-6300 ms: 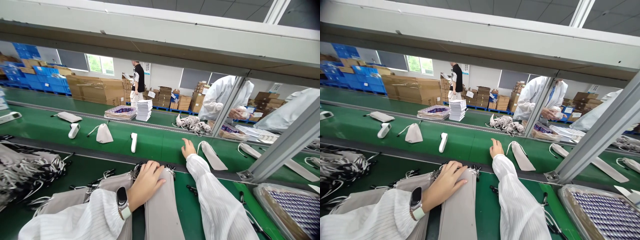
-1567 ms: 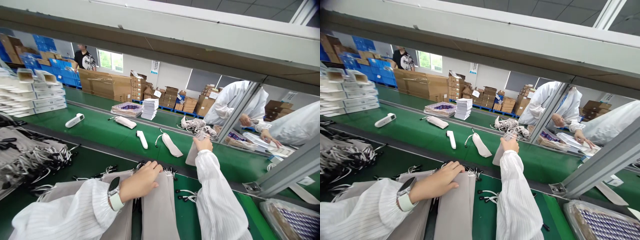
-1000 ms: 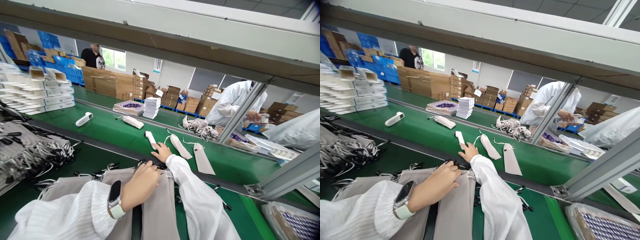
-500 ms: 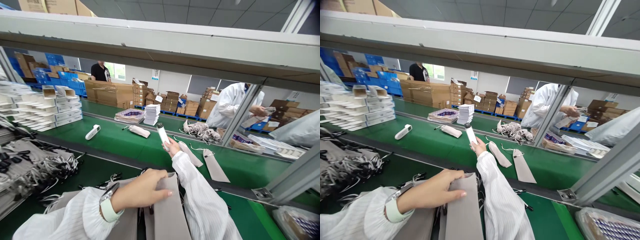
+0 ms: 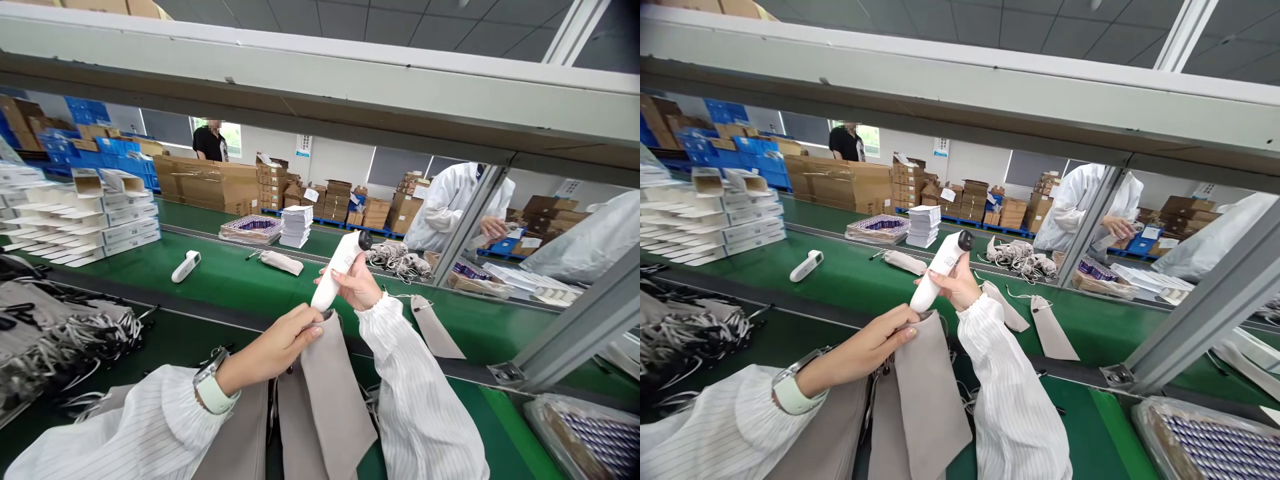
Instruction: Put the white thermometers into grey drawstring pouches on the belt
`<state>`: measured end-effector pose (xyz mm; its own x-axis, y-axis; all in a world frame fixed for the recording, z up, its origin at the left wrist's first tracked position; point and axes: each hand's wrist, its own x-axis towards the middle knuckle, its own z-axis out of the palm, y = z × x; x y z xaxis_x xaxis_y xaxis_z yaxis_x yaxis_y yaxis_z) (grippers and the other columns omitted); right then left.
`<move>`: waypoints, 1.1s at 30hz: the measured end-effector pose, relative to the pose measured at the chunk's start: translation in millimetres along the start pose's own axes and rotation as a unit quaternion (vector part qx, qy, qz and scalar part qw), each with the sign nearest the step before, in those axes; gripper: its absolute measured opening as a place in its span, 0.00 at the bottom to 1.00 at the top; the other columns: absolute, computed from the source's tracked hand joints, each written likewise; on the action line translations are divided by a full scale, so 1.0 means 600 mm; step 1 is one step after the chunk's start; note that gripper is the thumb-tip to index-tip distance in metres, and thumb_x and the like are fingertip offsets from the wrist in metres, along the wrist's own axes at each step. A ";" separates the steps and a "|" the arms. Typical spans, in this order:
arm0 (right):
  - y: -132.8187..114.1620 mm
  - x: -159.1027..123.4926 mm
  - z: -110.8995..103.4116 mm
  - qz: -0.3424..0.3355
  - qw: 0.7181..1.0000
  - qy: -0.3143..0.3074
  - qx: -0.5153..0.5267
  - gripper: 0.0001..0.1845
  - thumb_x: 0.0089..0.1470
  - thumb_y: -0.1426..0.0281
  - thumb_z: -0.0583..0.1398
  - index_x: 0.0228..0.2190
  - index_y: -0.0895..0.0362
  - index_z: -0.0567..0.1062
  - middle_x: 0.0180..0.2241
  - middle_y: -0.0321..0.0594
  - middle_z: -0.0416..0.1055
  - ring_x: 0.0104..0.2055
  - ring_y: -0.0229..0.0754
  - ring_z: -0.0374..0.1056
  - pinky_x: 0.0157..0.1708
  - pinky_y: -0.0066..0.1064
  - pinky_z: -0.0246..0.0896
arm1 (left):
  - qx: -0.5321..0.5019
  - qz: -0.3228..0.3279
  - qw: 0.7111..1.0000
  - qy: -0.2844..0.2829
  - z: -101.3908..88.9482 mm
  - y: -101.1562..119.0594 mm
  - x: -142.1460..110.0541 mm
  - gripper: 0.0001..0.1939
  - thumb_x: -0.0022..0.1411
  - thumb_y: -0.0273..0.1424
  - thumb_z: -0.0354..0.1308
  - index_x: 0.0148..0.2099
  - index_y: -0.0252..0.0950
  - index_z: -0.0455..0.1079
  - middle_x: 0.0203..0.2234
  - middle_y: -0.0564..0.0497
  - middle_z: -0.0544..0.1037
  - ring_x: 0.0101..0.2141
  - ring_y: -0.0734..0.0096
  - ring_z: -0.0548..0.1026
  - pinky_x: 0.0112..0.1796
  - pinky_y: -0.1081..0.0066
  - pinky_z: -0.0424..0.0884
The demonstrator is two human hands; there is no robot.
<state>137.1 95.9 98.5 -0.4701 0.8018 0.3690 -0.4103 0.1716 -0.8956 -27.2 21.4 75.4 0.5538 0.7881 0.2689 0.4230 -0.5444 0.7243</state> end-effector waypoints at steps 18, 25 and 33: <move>0.022 0.000 0.017 0.203 0.955 -0.105 -0.190 0.32 0.45 0.44 0.44 0.27 0.60 0.69 0.27 0.41 0.67 0.27 0.35 0.65 0.22 0.25 0.60 | -0.005 -0.025 0.972 0.232 -0.003 -0.013 0.006 0.10 0.60 0.36 0.46 0.30 0.36 0.58 0.30 0.53 0.57 0.29 0.75 0.59 0.28 0.75 0.57; 0.027 0.001 -0.001 -0.023 0.874 0.144 -0.464 0.26 0.51 0.51 0.43 0.29 0.57 0.71 0.19 0.34 0.66 0.18 0.31 0.59 0.23 0.24 0.56 | 0.032 -0.137 0.971 0.194 -0.024 -0.014 0.000 0.15 0.59 0.42 0.43 0.38 0.36 0.60 0.27 0.54 0.63 0.25 0.73 0.62 0.25 0.75 0.58; 0.031 0.006 -0.081 0.016 0.892 0.233 -0.386 0.25 0.49 0.52 0.42 0.30 0.58 0.67 0.15 0.34 0.63 0.14 0.31 0.52 0.17 0.23 0.52 | -0.123 -0.170 0.978 -0.016 -0.029 0.085 -0.051 0.21 0.59 0.44 0.39 0.27 0.35 0.64 0.11 0.58 0.55 0.14 0.78 0.52 0.18 0.77 0.51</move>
<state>165.6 129.7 70.9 -0.0214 0.9334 0.3582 0.3435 0.3433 -0.8742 -35.0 -25.2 115.0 0.4348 0.9000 -0.0305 0.4040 -0.1647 0.8998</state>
